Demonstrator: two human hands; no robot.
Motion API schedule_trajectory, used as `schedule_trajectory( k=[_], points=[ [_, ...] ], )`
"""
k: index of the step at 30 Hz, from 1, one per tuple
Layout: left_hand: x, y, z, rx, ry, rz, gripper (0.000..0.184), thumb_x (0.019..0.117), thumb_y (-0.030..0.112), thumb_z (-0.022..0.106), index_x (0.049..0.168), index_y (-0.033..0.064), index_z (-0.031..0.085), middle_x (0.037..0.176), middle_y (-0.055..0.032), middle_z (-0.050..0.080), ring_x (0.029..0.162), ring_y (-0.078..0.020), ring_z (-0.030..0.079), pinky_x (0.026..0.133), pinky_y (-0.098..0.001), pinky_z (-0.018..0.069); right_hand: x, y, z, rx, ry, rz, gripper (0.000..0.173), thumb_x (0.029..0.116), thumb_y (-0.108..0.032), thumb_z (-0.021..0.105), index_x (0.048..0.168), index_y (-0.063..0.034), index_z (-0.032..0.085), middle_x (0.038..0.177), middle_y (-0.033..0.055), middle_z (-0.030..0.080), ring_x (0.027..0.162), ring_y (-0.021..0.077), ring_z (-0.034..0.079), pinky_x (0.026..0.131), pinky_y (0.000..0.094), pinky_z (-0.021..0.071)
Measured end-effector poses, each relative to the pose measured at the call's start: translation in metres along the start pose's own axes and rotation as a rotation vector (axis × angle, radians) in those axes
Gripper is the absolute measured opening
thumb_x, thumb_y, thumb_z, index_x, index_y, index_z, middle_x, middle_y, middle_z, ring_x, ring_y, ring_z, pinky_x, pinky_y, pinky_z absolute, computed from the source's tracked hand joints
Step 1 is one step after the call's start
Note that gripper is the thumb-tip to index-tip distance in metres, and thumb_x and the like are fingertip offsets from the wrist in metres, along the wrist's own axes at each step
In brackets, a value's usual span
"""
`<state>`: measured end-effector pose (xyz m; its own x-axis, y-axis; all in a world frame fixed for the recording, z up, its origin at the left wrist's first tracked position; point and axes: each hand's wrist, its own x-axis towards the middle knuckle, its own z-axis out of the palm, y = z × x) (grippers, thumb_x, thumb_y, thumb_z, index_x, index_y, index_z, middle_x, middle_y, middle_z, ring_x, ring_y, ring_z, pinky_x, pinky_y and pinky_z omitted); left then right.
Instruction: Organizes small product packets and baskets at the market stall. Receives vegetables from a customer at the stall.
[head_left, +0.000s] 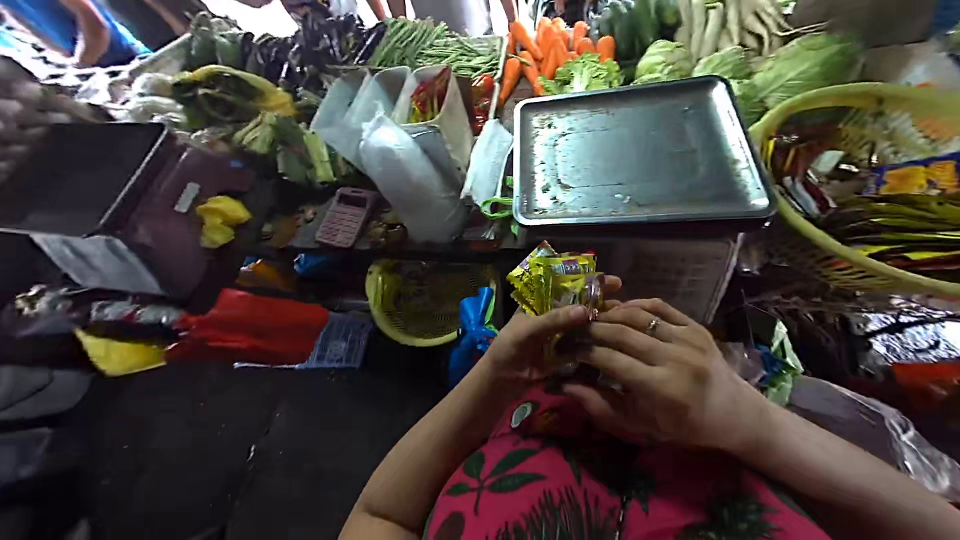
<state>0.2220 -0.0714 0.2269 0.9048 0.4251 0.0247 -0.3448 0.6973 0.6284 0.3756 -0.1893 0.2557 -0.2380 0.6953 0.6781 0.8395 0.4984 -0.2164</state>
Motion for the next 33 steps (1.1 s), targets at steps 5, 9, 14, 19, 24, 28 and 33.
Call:
schedule_trajectory(
  k=[5, 9, 14, 19, 24, 28, 33],
  points=[
    [-0.028, 0.014, 0.014, 0.241, 0.283, 0.021, 0.018, 0.0841, 0.007, 0.066, 0.101, 0.0142, 0.065, 0.087, 0.0046, 0.076, 0.08, -0.0054, 0.072, 0.078, -0.0263, 0.0611, 0.03, 0.002, 0.015, 0.113, -0.118, 0.138, 0.09, 0.0731, -0.066, 0.079, 0.145, -0.0194, 0.05, 0.15, 0.0182, 0.049, 0.14, 0.0333, 0.048, 0.11, 0.0512, 0.0448],
    [-0.04, 0.021, 0.0, 0.392, 0.098, -0.003, 0.032, 0.0824, 0.009, 0.075, 0.112, 0.0162, 0.066, 0.1, 0.0104, 0.075, 0.094, -0.0011, 0.07, 0.087, -0.0245, 0.0582, 0.046, 0.006, 0.043, 0.245, -0.249, 0.079, 0.116, 0.0554, -0.039, 0.091, 0.156, -0.0127, 0.039, 0.149, 0.0156, 0.053, 0.139, 0.0331, 0.05, 0.112, 0.0517, 0.0447],
    [-0.058, 0.034, -0.013, 0.399, 0.077, -0.095, 0.04, 0.085, 0.016, 0.08, 0.121, 0.011, 0.064, 0.107, 0.0064, 0.075, 0.101, -0.0052, 0.07, 0.093, -0.028, 0.0581, 0.053, 0.014, 0.058, 0.623, -0.397, 0.052, 0.126, 0.0581, -0.029, 0.093, 0.16, -0.0075, 0.022, 0.138, 0.009, 0.06, 0.129, 0.021, 0.056, 0.112, 0.0397, 0.0465],
    [-0.064, 0.032, -0.027, 0.298, 0.098, 0.031, 0.042, 0.0844, 0.039, 0.083, 0.114, 0.0138, 0.067, 0.101, 0.0058, 0.075, 0.093, -0.0047, 0.071, 0.086, -0.0266, 0.0587, 0.06, 0.017, 0.072, 0.721, -0.365, 0.095, 0.127, 0.0625, -0.038, 0.092, 0.161, -0.0117, 0.017, 0.134, 0.0087, 0.059, 0.121, 0.0137, 0.06, 0.104, 0.0334, 0.0536],
    [-0.072, 0.051, -0.022, 0.253, 0.227, -0.076, 0.037, 0.1078, 0.032, 0.042, 0.123, 0.0027, 0.058, 0.103, -0.0014, 0.073, 0.096, -0.0075, 0.071, 0.088, -0.0286, 0.059, 0.072, 0.008, 0.085, 0.717, -0.404, 0.018, 0.124, 0.0621, -0.04, 0.092, 0.161, -0.0086, 0.025, 0.145, 0.0101, 0.056, 0.132, 0.0175, 0.055, 0.111, 0.0358, 0.0482],
    [-0.082, 0.067, 0.017, 0.295, 0.454, -0.056, 0.028, 0.1065, 0.027, 0.045, 0.118, 0.0025, 0.053, 0.093, 0.0033, 0.067, 0.089, -0.0012, 0.067, 0.087, -0.0209, 0.0555, 0.077, 0.004, 0.096, 0.664, -0.423, 0.013, 0.116, 0.0623, -0.046, 0.09, 0.16, -0.0185, 0.032, 0.137, 0.0098, 0.056, 0.126, 0.0209, 0.055, 0.105, 0.0421, 0.0495],
    [-0.091, 0.028, -0.053, 0.126, 0.156, 0.13, 0.043, 0.088, 0.042, 0.077, 0.118, 0.0155, 0.062, 0.104, 0.0056, 0.074, 0.096, -0.0055, 0.07, 0.088, -0.0281, 0.0579, 0.079, -0.003, 0.113, 0.533, -0.473, 0.076, 0.081, 0.0659, -0.053, 0.08, 0.136, -0.017, 0.061, 0.116, 0.011, 0.062, 0.102, 0.0212, 0.063, 0.083, 0.0415, 0.0564]
  ],
)
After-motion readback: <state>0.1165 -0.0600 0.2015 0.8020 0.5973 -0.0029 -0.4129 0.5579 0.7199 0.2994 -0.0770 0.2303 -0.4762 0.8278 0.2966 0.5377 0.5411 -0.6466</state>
